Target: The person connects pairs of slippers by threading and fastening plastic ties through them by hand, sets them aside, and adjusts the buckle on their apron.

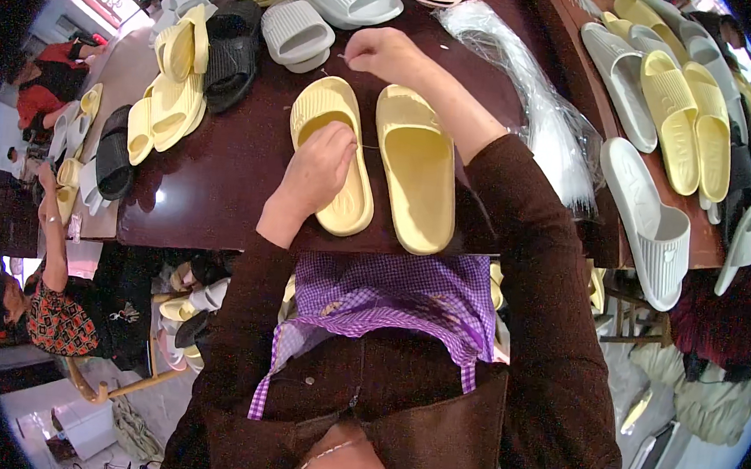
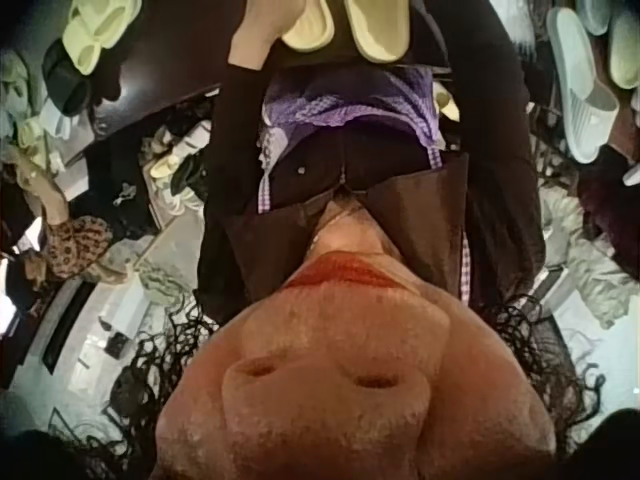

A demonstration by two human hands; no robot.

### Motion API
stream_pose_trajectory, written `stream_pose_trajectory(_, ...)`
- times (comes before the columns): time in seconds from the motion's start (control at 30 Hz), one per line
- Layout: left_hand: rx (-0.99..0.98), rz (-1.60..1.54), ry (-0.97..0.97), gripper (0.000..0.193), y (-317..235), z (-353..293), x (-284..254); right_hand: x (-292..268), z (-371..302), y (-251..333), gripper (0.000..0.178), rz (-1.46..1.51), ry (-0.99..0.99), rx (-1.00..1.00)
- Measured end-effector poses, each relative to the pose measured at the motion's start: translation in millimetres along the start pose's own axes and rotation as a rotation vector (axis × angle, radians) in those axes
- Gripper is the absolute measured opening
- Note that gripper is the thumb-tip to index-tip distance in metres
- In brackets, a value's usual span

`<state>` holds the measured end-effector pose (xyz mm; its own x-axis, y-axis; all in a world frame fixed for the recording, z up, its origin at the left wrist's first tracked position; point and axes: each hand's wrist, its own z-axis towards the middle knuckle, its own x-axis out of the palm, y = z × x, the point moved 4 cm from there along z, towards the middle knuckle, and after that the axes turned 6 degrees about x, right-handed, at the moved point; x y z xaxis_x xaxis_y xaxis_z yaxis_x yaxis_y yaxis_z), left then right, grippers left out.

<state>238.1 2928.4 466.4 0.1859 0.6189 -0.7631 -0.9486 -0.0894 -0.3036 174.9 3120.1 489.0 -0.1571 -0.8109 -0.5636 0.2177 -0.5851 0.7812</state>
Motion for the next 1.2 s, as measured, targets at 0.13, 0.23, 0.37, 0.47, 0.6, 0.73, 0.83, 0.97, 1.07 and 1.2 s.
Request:
stream_pose_trajectory(0.13,-0.018,0.014,-0.019,0.006,1.0,-3.2,-3.0,33.4,21.8,7.5,0.013,-0.066,0.149,-0.201)
stream_pose_trajectory(0.23,0.008,0.067,-0.022,0.006,9.2,-7.6,1.4,51.0,35.1,15.2,0.015,-0.241,0.255,-0.284)
stream_pose_trajectory(0.37,0.060,0.088,-0.023,0.008,0.5,-4.0,10.3,38.6,27.8,0.2,0.014,-0.382,0.288,-0.244)
stream_pose_trajectory(0.47,0.024,0.132,-0.018,0.011,-3.9,-9.9,5.2,34.4,20.7,16.6,0.008,-0.479,0.299,-0.139)
stream_pose_trajectory(0.6,-0.006,0.023,-0.193,0.015,-17.5,-4.0,-8.8,18.4,5.7,21.3,0.005,-0.567,0.191,-0.207)
stream_pose_trajectory(0.73,-0.156,-0.112,-0.347,0.020,-15.0,6.4,-23.4,3.7,-4.9,42.1,0.004,-0.571,0.005,-0.284)
stream_pose_trajectory(0.83,-0.174,-0.166,-0.468,0.023,-1.0,29.0,-31.8,-1.0,-16.8,59.9,0.005,-0.568,-0.099,-0.282)
stream_pose_trajectory(0.97,-0.422,-0.645,-0.418,0.019,52.8,66.5,-20.4,-1.5,-26.1,56.6,0.007,-0.561,-0.248,-0.198)
stream_pose_trajectory(1.07,-0.598,-0.756,-0.288,0.019,66.5,88.4,-20.4,-10.0,-34.3,33.4,0.010,-0.508,-0.355,-0.082)
stream_pose_trajectory(1.2,-0.653,-0.838,-0.265,0.019,79.0,92.0,-10.6,-11.6,-38.0,32.4,0.009,-0.186,-0.484,-0.069)
